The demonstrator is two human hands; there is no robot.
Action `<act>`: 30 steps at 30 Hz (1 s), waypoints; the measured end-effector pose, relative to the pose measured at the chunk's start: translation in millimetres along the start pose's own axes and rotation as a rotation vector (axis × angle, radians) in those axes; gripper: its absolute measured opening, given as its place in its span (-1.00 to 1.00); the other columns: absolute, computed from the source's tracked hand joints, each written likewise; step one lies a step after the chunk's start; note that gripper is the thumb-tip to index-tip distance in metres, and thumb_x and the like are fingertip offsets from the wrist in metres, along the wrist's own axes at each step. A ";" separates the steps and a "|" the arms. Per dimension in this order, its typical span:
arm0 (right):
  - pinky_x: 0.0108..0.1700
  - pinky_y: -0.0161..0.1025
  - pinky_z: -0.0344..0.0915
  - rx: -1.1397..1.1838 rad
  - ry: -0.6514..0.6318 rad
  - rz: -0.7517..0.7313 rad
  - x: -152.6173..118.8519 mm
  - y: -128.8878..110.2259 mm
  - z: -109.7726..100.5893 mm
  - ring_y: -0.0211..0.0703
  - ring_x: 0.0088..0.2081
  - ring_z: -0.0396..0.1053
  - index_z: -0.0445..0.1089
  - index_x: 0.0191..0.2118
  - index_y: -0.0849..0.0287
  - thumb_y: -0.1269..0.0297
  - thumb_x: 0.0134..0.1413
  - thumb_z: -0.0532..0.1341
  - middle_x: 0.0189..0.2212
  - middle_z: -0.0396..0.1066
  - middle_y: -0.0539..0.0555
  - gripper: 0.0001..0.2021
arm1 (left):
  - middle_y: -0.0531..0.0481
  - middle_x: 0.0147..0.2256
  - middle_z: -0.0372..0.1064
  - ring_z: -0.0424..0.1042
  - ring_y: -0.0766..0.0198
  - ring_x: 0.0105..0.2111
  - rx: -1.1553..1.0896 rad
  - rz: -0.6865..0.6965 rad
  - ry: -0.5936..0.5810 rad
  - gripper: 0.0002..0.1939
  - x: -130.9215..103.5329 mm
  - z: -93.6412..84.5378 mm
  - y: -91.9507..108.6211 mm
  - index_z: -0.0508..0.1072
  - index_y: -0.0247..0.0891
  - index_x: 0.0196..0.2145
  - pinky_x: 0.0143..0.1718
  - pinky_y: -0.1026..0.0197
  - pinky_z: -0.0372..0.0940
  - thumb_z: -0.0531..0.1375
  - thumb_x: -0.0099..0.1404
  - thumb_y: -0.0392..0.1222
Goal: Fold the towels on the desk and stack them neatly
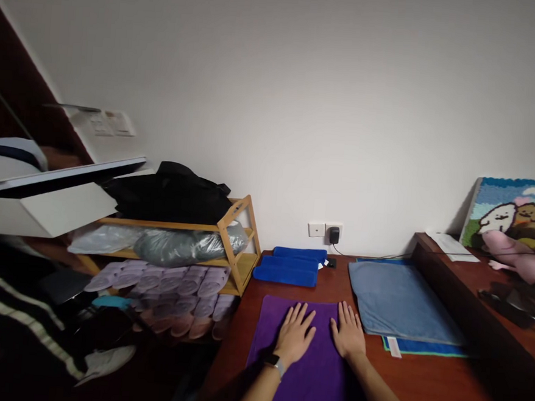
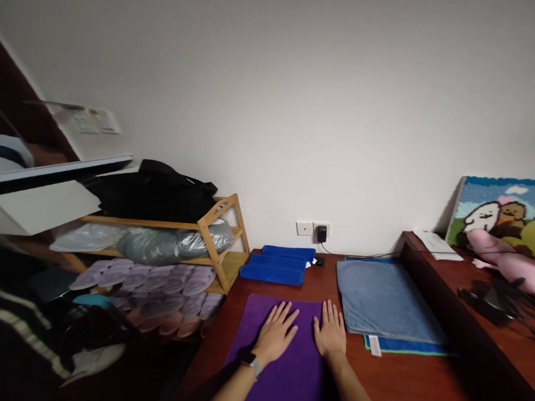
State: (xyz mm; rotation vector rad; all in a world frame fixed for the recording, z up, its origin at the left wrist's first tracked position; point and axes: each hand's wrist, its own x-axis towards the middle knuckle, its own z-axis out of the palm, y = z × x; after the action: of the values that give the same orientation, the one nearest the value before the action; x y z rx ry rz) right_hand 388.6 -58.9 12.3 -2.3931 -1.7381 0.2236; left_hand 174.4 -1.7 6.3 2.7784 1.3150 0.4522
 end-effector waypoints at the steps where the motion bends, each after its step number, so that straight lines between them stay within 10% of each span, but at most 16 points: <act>1: 0.46 -0.09 -0.33 -0.006 0.000 0.008 1.2 0.8 2.8 -0.08 0.49 -0.25 -0.18 0.49 0.30 -0.01 0.36 -0.23 0.50 -0.22 0.08 -0.28 | 0.03 0.45 0.01 -0.03 0.03 0.44 -0.017 -0.023 -0.025 -0.42 1.5 4.5 6.1 0.11 0.12 0.41 0.42 -0.20 -0.06 -0.10 0.51 0.18; 18: 0.46 -0.02 -0.32 0.002 0.028 0.045 15.3 -0.3 13.7 -0.02 0.50 -0.27 -0.19 0.49 0.31 -0.02 0.34 -0.22 0.50 -0.23 0.09 -0.26 | 0.00 0.44 0.03 -0.05 0.01 0.44 0.108 -0.319 -0.097 -0.40 24.5 -16.7 -83.8 0.17 0.03 0.39 0.42 -0.18 -0.14 -0.14 0.50 0.19; 30: 0.46 -0.02 -0.31 0.001 0.007 0.037 13.8 -1.3 8.3 -0.02 0.50 -0.28 -0.19 0.48 0.33 0.02 0.34 -0.21 0.50 -0.25 0.09 -0.28 | 0.01 0.46 -0.04 -0.05 0.03 0.44 -0.041 -0.067 -0.073 -0.43 32.7 15.1 43.3 0.08 0.10 0.42 0.42 -0.21 -0.07 -0.18 0.54 0.15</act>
State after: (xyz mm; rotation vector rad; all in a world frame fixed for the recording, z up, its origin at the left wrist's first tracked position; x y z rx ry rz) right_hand 389.8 -45.0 4.3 -2.4237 -1.6908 0.2207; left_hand 230.7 -3.1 6.5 2.6816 1.3624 0.3666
